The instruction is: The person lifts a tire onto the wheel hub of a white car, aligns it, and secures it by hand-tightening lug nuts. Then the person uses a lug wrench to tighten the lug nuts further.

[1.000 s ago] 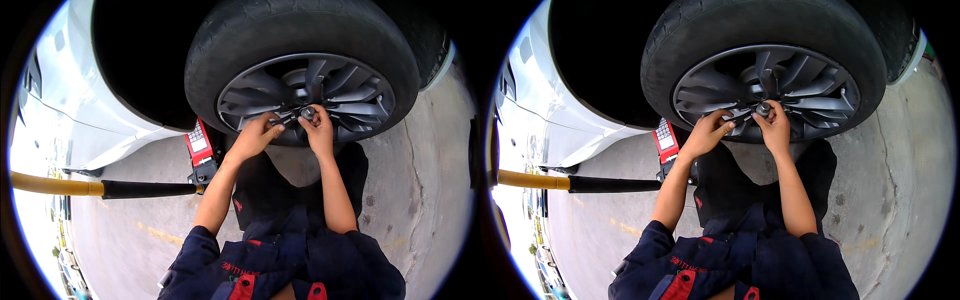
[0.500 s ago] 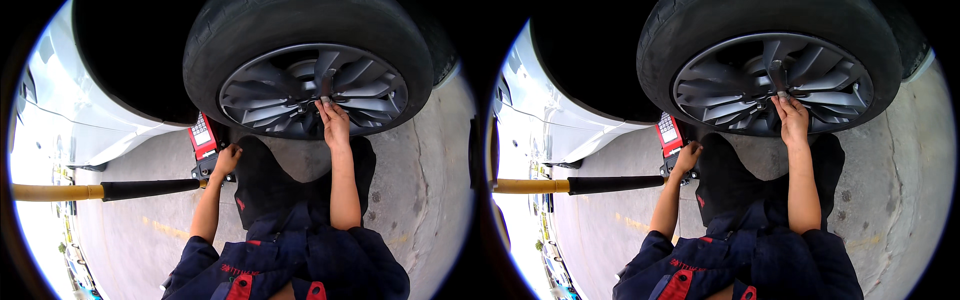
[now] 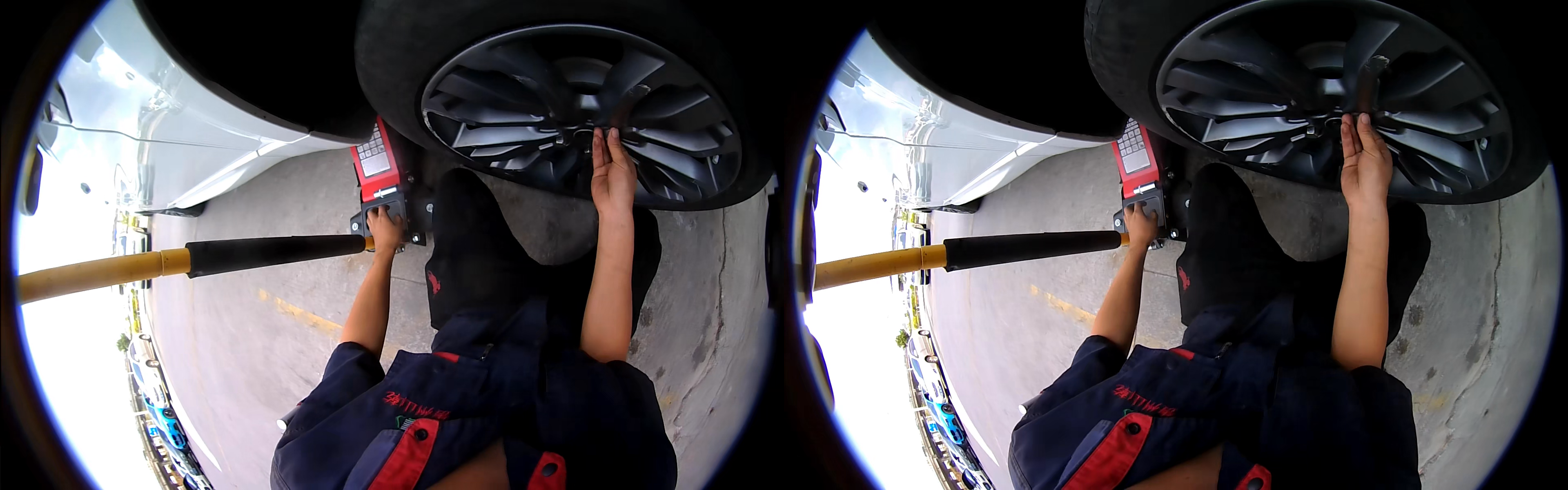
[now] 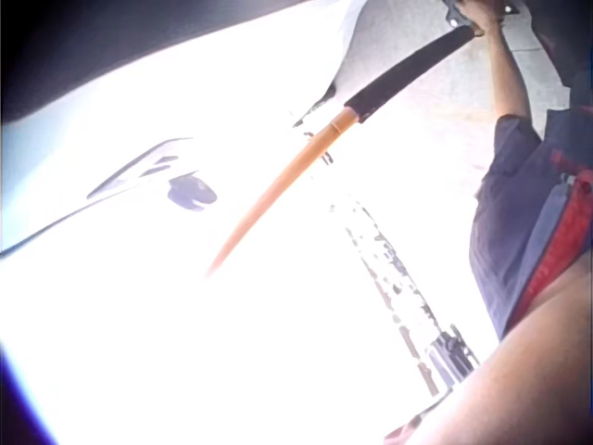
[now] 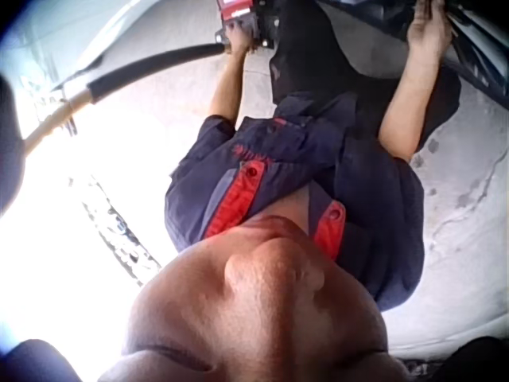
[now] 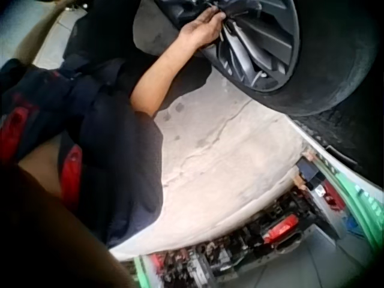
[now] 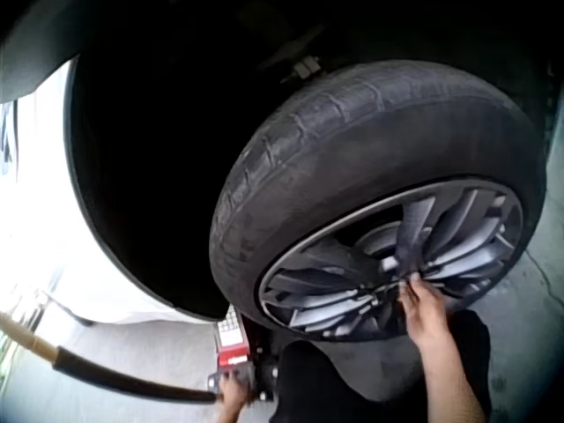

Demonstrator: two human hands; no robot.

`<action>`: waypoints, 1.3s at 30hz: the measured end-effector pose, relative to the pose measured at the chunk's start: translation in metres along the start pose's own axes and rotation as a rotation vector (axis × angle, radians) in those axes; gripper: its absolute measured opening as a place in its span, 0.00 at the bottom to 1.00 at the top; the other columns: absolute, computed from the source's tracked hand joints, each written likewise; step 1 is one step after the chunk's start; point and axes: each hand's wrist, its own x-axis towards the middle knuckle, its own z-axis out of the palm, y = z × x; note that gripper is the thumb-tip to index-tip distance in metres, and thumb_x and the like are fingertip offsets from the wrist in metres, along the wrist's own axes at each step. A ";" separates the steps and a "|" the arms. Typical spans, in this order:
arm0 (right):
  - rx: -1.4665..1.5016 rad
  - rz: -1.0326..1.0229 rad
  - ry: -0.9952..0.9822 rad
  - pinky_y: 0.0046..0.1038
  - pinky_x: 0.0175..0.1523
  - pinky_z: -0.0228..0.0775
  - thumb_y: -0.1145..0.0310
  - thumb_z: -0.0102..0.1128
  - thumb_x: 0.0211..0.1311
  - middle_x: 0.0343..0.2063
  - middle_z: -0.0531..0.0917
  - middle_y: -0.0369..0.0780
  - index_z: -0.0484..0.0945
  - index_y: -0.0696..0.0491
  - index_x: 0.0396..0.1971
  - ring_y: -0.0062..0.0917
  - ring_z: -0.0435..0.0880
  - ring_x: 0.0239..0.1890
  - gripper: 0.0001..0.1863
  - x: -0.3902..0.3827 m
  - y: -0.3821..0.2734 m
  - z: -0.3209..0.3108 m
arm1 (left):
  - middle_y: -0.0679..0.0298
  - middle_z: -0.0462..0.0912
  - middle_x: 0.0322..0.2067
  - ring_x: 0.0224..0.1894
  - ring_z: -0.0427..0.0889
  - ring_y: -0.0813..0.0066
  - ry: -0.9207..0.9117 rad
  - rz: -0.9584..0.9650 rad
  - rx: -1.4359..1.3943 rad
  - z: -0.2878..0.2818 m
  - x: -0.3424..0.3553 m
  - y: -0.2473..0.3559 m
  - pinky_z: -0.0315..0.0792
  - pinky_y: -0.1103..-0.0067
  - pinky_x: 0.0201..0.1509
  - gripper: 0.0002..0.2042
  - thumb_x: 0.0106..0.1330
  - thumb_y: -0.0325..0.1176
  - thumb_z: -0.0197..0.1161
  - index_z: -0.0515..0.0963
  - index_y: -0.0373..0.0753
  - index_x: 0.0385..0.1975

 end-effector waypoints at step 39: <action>0.766 0.462 -0.374 0.21 0.30 0.60 0.64 0.36 0.71 0.21 0.72 0.31 0.69 0.55 0.27 0.15 0.68 0.21 0.15 0.001 0.005 -0.004 | 0.51 0.82 0.39 0.45 0.81 0.56 -0.471 -0.127 0.417 0.023 0.072 -0.025 0.76 0.69 0.49 0.21 0.37 0.33 0.76 0.81 0.34 0.34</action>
